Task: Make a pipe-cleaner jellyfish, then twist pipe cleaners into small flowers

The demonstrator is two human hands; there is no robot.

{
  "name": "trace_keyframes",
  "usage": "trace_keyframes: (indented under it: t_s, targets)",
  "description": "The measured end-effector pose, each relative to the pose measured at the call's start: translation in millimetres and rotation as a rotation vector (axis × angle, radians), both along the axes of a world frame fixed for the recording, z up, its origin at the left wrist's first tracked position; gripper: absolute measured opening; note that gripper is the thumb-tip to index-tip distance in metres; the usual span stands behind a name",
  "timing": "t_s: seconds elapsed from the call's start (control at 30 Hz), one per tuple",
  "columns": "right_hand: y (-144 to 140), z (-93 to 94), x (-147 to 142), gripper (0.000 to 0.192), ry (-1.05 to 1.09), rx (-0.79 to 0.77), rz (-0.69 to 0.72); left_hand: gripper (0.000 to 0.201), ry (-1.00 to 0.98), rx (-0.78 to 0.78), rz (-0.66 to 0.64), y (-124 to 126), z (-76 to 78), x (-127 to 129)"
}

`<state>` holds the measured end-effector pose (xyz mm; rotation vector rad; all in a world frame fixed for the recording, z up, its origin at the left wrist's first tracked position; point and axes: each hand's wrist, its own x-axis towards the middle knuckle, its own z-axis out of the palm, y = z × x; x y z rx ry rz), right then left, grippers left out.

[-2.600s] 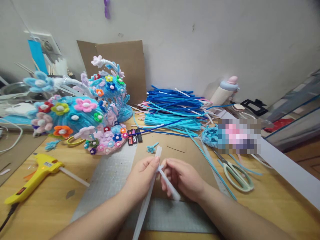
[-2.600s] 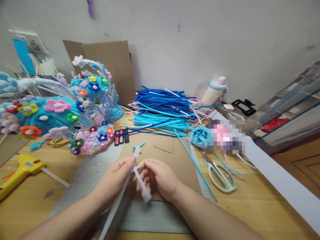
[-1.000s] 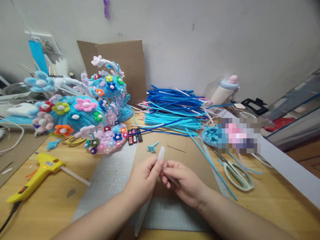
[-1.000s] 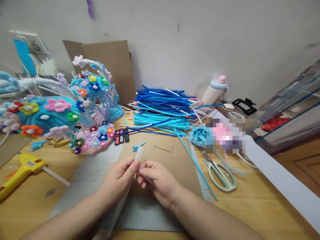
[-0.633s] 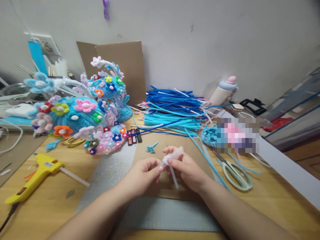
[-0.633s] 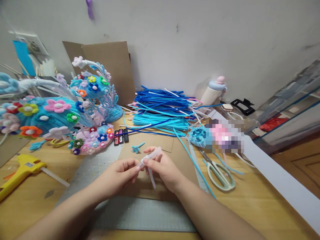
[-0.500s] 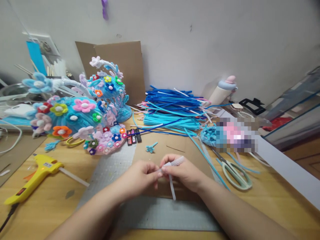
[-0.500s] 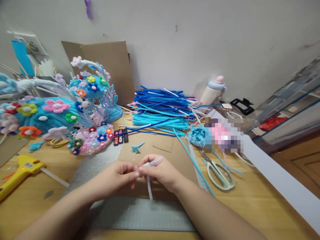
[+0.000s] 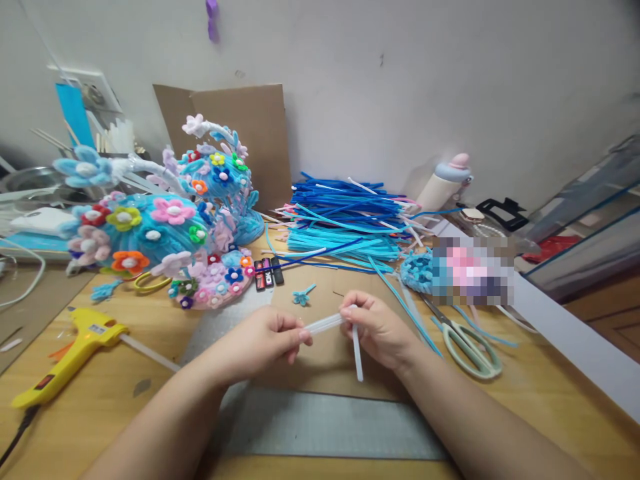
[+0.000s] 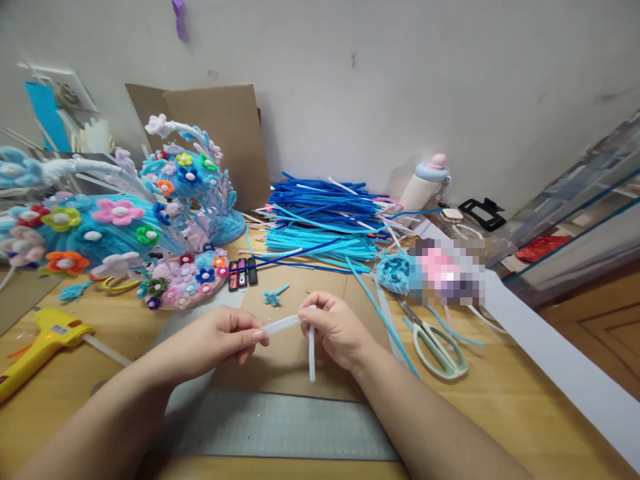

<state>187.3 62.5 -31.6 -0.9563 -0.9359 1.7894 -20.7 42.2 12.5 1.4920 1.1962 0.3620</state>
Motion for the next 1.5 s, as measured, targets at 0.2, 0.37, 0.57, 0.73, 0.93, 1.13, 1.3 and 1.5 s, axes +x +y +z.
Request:
trace_keyframes:
  t_s: [0.2,0.37,0.57,0.73,0.93,1.13,1.3,1.5]
  targets:
    - [27.5,1.1,29.7,0.023,0.023,0.010,-0.107,0.027,0.313,0.188,0.057,10.1,-15.3,-18.2]
    - [18.6,-4.6,19.0,0.030,0.056,-0.083,0.019,0.011,0.516,0.459,-0.008,6.9,-31.7,-13.5]
    - [-9.2,-0.6,-4.2,0.031,0.297,-0.253,0.311,0.044,0.079,0.587,0.115,-4.0,-16.7,8.5]
    - [-21.1,1.2,-12.1,0.032,0.352,-0.252,0.441,0.015,-0.275,0.425,0.081,-13.5,-13.8,29.9]
    - [-23.1,1.3,-16.5,0.041,0.326,-0.230,0.376,0.016,-0.526,0.187,0.267,-9.9,-28.1,33.1]
    - [-22.4,-1.4,-19.2,0.033,0.112,0.013,0.048,0.029,-0.629,-0.117,0.510,-4.4,-33.9,31.6]
    - [-20.3,-6.9,-18.4,0.022,0.026,0.141,-0.029,0.032,-0.684,-0.241,0.500,-5.7,-33.7,33.3]
    - [-19.5,-9.3,-16.4,0.020,-0.006,0.193,-0.035,0.027,-0.867,-0.325,0.538,-6.9,-29.8,34.8]
